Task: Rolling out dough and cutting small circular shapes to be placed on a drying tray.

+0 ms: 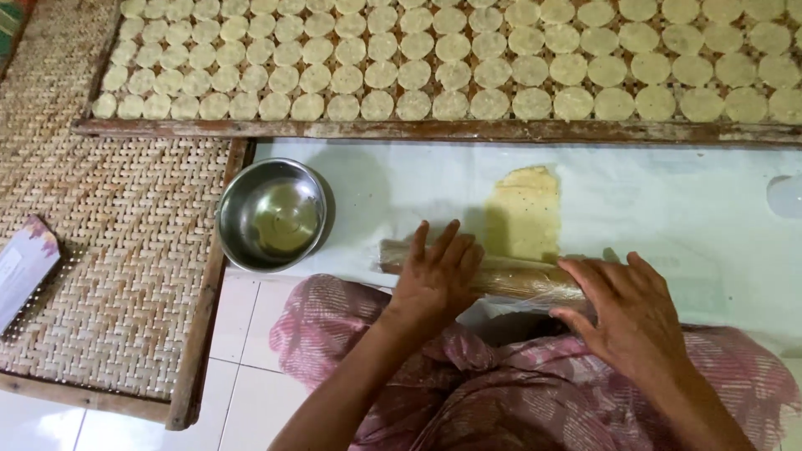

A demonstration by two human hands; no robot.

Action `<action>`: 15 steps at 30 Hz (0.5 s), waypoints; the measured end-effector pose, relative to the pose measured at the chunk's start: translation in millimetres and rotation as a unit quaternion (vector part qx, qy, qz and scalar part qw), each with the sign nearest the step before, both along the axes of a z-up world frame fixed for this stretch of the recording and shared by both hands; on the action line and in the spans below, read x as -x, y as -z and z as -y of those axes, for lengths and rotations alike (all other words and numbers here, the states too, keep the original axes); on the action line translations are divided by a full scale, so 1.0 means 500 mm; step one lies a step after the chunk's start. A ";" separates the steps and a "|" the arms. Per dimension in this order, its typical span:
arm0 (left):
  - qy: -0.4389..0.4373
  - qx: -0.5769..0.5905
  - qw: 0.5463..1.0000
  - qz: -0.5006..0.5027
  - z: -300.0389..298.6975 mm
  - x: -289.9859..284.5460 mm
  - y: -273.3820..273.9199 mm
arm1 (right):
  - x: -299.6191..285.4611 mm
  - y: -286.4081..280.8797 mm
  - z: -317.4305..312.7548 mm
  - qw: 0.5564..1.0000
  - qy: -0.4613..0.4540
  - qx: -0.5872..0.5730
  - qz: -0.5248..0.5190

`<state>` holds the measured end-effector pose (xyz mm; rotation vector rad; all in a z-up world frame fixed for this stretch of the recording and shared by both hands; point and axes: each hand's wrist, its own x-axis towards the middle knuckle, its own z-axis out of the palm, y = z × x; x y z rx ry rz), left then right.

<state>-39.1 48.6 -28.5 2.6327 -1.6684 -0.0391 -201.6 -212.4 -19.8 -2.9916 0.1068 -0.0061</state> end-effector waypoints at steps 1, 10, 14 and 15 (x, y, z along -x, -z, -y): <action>-0.019 -0.010 1.000 0.001 0.006 0.003 0.000 | 0.002 0.003 -0.004 0.999 -0.003 0.004 0.040; -0.076 0.092 0.993 -0.015 -0.006 0.078 0.035 | 0.007 -0.018 -0.058 0.996 0.022 0.021 0.081; -0.096 0.139 0.985 -0.038 0.006 0.074 -0.037 | -0.001 -0.015 -0.058 0.997 0.028 -0.003 0.076; -0.096 0.136 0.985 -0.044 0.012 0.068 -0.042 | -0.010 -0.019 -0.058 0.997 0.029 -0.006 0.070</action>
